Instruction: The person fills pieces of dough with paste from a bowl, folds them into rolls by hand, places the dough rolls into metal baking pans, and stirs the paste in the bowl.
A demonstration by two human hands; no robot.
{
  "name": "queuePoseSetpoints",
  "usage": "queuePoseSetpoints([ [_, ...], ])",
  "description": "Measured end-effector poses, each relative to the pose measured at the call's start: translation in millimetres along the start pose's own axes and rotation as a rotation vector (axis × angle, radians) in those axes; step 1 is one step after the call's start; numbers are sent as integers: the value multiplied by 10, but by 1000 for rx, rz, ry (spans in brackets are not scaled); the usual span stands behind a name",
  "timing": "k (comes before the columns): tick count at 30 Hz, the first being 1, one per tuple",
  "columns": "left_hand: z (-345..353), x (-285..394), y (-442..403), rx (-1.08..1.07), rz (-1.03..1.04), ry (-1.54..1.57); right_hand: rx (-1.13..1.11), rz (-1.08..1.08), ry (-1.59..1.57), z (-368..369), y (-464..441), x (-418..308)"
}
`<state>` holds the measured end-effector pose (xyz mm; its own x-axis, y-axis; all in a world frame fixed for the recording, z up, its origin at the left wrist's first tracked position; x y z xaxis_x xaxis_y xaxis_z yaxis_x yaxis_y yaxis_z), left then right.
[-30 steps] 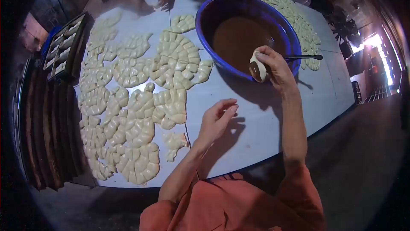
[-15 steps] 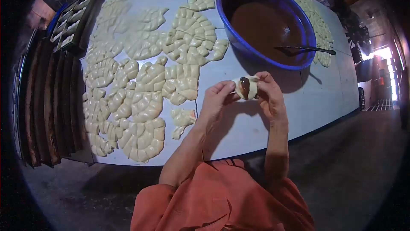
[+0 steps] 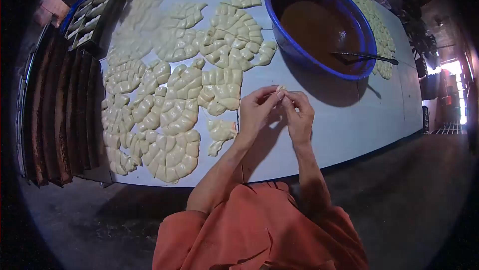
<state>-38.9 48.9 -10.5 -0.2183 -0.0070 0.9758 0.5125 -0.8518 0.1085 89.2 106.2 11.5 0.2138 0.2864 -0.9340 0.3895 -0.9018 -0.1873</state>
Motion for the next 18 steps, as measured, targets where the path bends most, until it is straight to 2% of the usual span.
queuePoseSetpoints([
  [1,28,-31,-21,-80,-152,113,1,2,1,-9,-7,3],
  [3,35,14,-52,-80,-159,167,-65,282,-401,7,-15,106],
  [5,-2,134,-47,-129,-274,156,-151,341,-417,-59,18,58],
  [7,-36,205,-44,-142,-268,126,-256,-69,-188,-100,22,-178],
  [9,7,308,20,-164,-252,197,-292,-109,-95,-135,7,-90],
  [11,15,303,48,-190,-243,148,-180,-318,-143,-175,-24,93],
  [13,2,224,60,-208,-249,177,-123,-337,-125,-104,-32,10],
  [15,-40,158,41,-240,-237,177,-20,-189,-409,-31,-7,-56],
  [16,-51,121,33,-293,-216,141,24,-179,-432,12,8,-66],
  [17,-58,99,34,-345,-193,105,22,-177,-433,2,8,-25],
  [18,-66,120,58,-362,-163,103,15,-273,-287,-8,4,-35],
])
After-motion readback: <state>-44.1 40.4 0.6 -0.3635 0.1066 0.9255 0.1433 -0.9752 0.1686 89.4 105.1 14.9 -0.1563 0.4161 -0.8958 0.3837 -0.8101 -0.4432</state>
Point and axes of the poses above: each hand's wrist, its own y-axis away from the middle knuckle, its own z-axis out of the palm, x = y × z, the point moved 4 cm from there along -y, towards the middle knuckle, and after that the axes turned 3 degrees about -y, right-handed, at the moved point
